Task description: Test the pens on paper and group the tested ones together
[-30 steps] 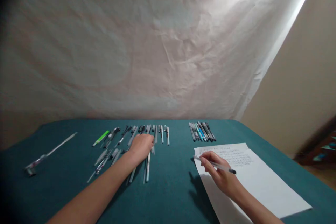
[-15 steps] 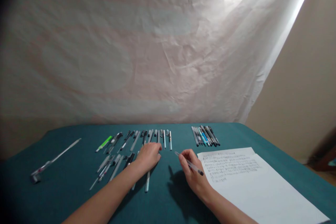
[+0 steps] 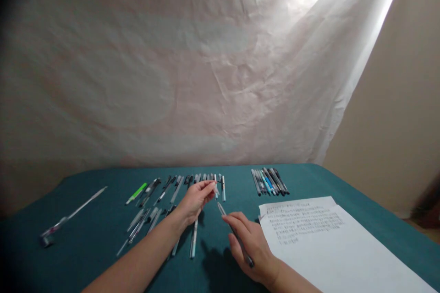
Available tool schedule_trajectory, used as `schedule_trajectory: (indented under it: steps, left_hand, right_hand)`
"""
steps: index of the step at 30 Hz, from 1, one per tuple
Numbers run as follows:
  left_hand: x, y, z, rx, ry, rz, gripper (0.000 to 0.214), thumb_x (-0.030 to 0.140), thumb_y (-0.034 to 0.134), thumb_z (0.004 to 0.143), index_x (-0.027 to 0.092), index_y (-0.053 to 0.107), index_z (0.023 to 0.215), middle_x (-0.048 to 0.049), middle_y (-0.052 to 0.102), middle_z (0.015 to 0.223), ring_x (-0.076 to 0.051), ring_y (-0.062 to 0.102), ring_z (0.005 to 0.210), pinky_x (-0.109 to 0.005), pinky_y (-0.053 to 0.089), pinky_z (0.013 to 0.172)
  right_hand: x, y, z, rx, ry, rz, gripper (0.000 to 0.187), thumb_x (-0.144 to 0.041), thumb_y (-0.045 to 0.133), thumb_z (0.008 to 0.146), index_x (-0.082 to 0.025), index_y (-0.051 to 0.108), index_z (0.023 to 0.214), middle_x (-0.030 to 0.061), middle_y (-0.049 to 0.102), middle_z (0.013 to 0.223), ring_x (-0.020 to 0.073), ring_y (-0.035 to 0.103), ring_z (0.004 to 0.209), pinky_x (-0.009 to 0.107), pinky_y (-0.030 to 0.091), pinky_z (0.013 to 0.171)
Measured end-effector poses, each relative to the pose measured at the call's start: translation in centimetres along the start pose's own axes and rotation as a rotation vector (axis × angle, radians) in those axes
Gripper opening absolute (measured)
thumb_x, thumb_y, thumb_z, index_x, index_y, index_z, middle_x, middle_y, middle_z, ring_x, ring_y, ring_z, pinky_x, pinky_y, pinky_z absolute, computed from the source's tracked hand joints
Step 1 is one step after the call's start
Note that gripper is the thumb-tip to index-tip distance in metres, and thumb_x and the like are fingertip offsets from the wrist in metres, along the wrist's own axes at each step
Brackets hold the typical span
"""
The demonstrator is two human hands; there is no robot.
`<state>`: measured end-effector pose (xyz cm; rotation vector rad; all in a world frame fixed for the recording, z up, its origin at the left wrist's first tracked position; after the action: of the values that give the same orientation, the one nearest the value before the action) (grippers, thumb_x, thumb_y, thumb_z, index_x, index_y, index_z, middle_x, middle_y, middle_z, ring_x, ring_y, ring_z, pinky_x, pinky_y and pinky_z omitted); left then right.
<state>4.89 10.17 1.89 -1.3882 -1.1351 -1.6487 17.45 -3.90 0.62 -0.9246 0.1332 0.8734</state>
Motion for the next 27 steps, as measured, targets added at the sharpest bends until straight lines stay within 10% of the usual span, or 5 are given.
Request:
schedule_trajectory:
  steps: [10, 27]
  left_hand:
    - [-0.8, 0.9, -0.8, -0.036, -0.206, -0.277, 0.012, 0.021, 0.068, 0.072, 0.011, 0.061, 0.075, -0.0022, 0.061, 0.066, -0.005, 0.054, 0.053, -0.015, 0.043, 0.054]
    - [-0.7, 2.1, -2.0, -0.106, -0.113, -0.071, 0.027, 0.034, 0.069, 0.067, 0.013, 0.062, 0.081, -0.0023, 0.062, 0.072, -0.011, 0.057, 0.068, -0.021, 0.041, 0.062]
  right_hand:
    - [0.7, -0.2, 0.4, 0.073, 0.042, -0.065, 0.039, -0.012, 0.037, 0.084, -0.021, 0.041, 0.122, 0.009, 0.052, 0.109, 0.0172, 0.054, 0.096, 0.029, 0.046, 0.08]
    - [0.8, 0.0, 0.3, 0.091, 0.052, -0.091, 0.034, -0.011, 0.035, 0.083, -0.022, 0.049, 0.112, 0.0081, 0.051, 0.1, 0.0153, 0.056, 0.079, 0.028, 0.048, 0.069]
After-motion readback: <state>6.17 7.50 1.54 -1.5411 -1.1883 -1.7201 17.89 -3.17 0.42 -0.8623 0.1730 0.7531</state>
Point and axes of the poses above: each hand's wrist, its own z-axis towards the middle knuckle, its own y-axis out of the palm, x = y × z, the point moved 3 cm from there along z, towards the middle knuckle
